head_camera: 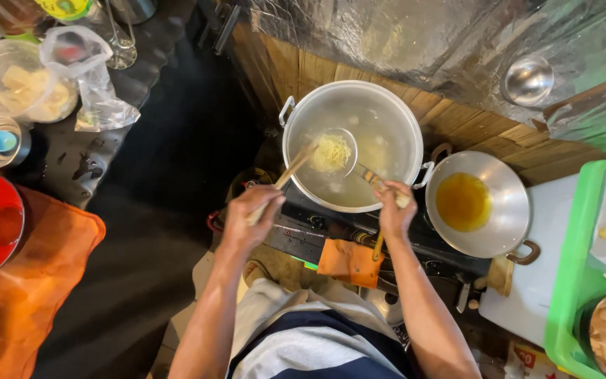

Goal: The person scoops noodles from a boiling pot using a wire strainer and chopsticks, then transfers them into a red bowl. The person repeats this process multiple times to fill the bowl.

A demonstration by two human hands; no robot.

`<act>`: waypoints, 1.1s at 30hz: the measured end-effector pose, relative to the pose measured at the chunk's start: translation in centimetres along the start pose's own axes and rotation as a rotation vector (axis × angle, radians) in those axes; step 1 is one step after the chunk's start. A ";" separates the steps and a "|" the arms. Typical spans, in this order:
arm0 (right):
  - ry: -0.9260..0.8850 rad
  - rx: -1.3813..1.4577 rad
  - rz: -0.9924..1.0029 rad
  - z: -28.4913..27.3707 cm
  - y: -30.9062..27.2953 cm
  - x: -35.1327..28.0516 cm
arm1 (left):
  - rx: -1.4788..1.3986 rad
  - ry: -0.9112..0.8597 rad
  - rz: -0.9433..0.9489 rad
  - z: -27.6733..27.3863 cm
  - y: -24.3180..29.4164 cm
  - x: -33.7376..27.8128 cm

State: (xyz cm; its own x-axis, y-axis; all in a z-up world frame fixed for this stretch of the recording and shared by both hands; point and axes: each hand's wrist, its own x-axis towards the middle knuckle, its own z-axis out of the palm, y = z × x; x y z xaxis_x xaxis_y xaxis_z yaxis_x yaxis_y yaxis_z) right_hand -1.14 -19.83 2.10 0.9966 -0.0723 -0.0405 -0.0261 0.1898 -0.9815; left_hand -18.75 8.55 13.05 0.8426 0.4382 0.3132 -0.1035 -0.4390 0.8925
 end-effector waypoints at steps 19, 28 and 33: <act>0.165 0.089 0.225 2.5 0.8 0.7 | 0.031 -0.025 0.089 3.7 1.5 -0.8; 0.203 0.132 0.261 2.2 3.0 0.7 | 0.043 -0.020 0.116 1.9 4.9 -0.8; 0.050 0.122 0.156 2.2 3.6 -1.8 | -0.025 0.024 0.094 3.1 5.9 2.7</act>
State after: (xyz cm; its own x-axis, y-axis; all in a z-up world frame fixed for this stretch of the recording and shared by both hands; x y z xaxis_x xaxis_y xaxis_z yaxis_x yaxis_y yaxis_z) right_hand -2.85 -16.92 -0.91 0.9760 -0.0807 -0.2025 -0.1671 0.3195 -0.9327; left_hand -15.42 4.73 18.17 0.8156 0.4147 0.4035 -0.1949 -0.4598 0.8664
